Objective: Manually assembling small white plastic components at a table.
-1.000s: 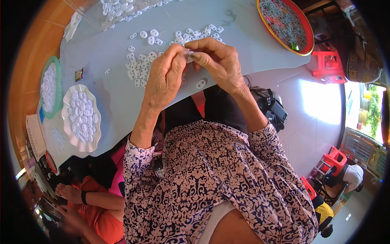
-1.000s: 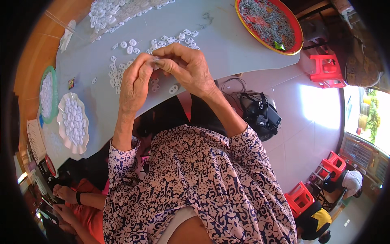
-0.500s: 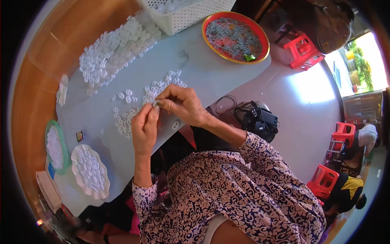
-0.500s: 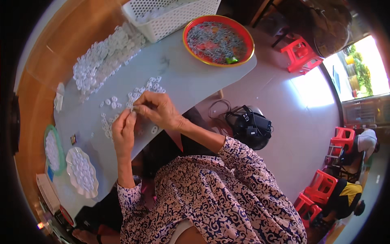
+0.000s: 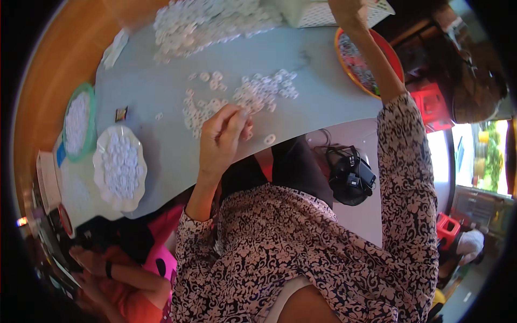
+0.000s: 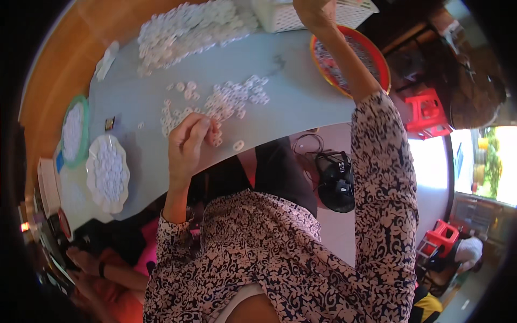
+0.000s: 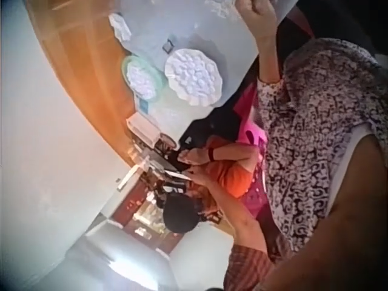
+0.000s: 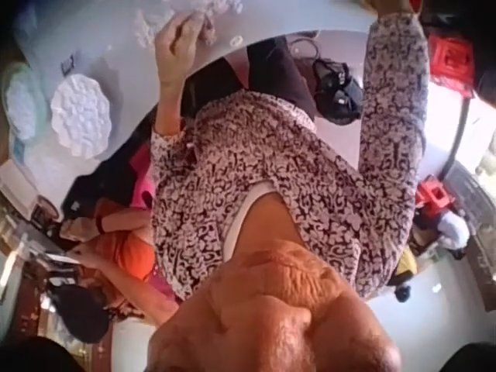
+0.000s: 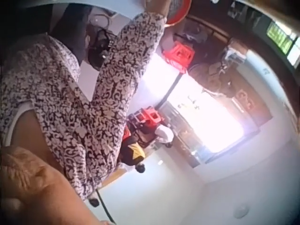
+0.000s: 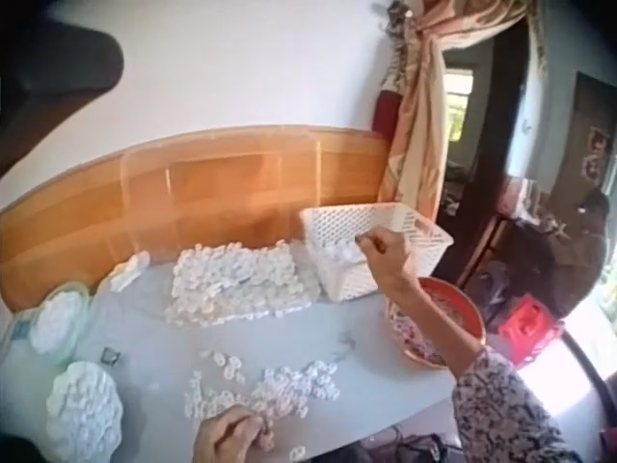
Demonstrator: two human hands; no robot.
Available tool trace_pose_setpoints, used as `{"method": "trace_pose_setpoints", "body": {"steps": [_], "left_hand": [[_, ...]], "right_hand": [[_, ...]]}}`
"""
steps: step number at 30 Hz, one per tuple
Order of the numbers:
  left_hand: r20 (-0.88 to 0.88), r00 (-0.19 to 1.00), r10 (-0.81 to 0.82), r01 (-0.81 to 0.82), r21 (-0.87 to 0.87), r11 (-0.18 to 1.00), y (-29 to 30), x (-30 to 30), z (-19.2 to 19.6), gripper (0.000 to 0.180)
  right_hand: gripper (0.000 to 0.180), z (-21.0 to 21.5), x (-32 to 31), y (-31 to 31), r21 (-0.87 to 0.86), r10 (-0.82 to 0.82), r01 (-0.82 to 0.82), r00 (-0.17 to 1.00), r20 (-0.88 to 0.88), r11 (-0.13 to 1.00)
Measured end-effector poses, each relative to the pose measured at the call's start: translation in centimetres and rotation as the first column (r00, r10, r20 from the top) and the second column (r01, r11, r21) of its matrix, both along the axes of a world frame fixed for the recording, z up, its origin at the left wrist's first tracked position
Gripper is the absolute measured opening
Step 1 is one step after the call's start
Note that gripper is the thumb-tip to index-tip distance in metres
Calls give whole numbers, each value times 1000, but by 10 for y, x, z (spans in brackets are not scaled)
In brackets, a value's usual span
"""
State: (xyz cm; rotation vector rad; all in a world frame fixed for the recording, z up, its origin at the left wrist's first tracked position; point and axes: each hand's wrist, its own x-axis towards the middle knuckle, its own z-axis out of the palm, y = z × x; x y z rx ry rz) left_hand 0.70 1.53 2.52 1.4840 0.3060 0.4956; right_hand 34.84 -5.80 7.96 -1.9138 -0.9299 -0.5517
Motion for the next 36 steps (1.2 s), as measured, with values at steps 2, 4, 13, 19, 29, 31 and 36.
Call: {"method": "trace_pose_setpoints", "body": {"steps": [2, 4, 13, 19, 29, 31, 36], "left_hand": [[21, 1000, 1, -1, 16, 1000, -2, -5, 0, 20], [34, 999, -32, 32, -2, 999, -4, -4, -5, 20], [51, 999, -3, 4, -29, 1000, -9, -8, -6, 20], [10, 1000, -5, 5, -9, 1000, -12, -7, -3, 19], [82, 989, 125, -121, -53, 991, -4, -11, 3, 18], [158, 965, 208, -194, -100, 976, 2, -8, -5, 18], [37, 961, 276, -275, -33, 961, 5, -3, 7, 20]], "right_hand": [[11, 8, -45, 4, 18, 130, -130, 991, 37, 991], [7, -2, -92, 7, -11, 278, -279, 959, -56, 960], [14, -38, -168, 82, -273, 677, -688, 721, -150, 673], [10, -41, -175, 108, -594, 689, -575, 724, -48, 562], [9, -25, -169, 61, -361, 675, -691, 712, -193, 626], [13, -19, -170, 40, -223, 632, -784, 604, -486, 579], [16, -14, -178, 7, -106, 584, -822, 481, -653, 559]]}}
